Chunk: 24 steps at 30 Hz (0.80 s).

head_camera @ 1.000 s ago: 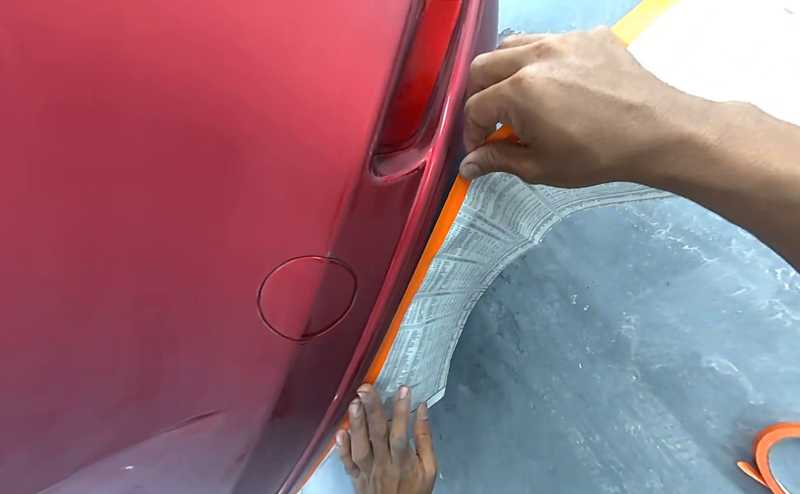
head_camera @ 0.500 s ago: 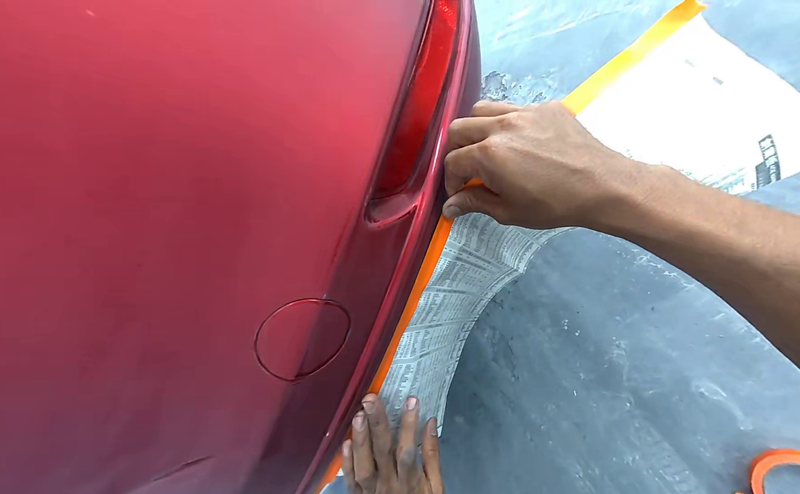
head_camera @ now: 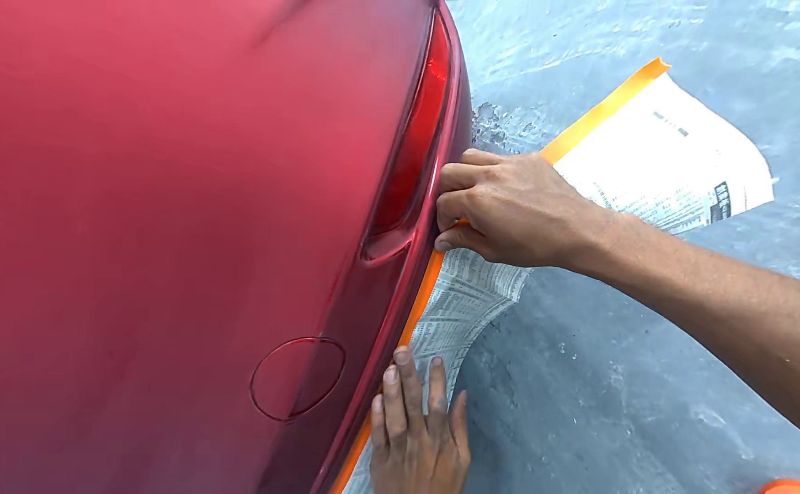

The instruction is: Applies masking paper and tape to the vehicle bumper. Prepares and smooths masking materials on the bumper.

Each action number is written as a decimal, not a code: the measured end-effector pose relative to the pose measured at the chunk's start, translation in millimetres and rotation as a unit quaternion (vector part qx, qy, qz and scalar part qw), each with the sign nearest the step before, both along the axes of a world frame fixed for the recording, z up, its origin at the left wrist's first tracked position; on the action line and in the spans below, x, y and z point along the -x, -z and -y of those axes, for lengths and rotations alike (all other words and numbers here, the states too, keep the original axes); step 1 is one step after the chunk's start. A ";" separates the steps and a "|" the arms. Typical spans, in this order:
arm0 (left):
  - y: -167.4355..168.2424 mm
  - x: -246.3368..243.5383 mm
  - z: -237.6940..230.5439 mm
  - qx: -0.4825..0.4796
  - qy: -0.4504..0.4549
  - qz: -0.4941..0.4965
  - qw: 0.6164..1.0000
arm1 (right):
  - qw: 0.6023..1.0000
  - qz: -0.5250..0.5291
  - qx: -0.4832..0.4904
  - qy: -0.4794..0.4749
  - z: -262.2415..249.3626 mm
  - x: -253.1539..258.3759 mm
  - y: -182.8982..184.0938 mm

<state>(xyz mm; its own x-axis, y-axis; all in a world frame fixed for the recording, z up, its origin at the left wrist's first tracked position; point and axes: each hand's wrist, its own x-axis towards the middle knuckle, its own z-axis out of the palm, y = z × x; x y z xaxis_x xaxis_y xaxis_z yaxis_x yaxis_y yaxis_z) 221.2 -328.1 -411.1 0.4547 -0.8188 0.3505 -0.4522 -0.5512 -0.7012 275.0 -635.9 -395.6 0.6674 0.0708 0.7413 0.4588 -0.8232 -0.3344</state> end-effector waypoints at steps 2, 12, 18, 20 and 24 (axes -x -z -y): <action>-0.6 -9.0 20.6 0.001 0.018 0.005 1.000 | 1.000 0.009 -0.001 0.004 -0.7 -0.7 2.4; 1.9 -31.1 73.8 -0.021 0.023 0.031 0.999 | 0.999 0.027 -0.015 0.014 -3.1 -1.0 8.4; 0.4 -38.6 75.7 -0.033 0.028 0.045 0.998 | 0.999 0.012 -0.030 0.010 -2.9 -0.3 13.9; 0.9 -41.0 80.5 -0.029 0.034 0.044 0.998 | 1.000 -0.005 -0.027 0.006 10.3 0.7 21.8; 0.5 -42.3 82.5 -0.015 0.047 0.029 0.998 | 0.998 -0.041 -0.048 -0.010 54.3 -0.1 40.3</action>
<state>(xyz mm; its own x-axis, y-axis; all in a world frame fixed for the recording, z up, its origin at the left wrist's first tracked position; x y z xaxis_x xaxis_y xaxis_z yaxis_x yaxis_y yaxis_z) 263.4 -410.7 -411.6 0.3544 -0.8677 0.3486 -0.4593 -0.4862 -0.7434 275.0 -690.2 -435.9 0.7248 0.0169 0.6888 0.4437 -0.7763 -0.4478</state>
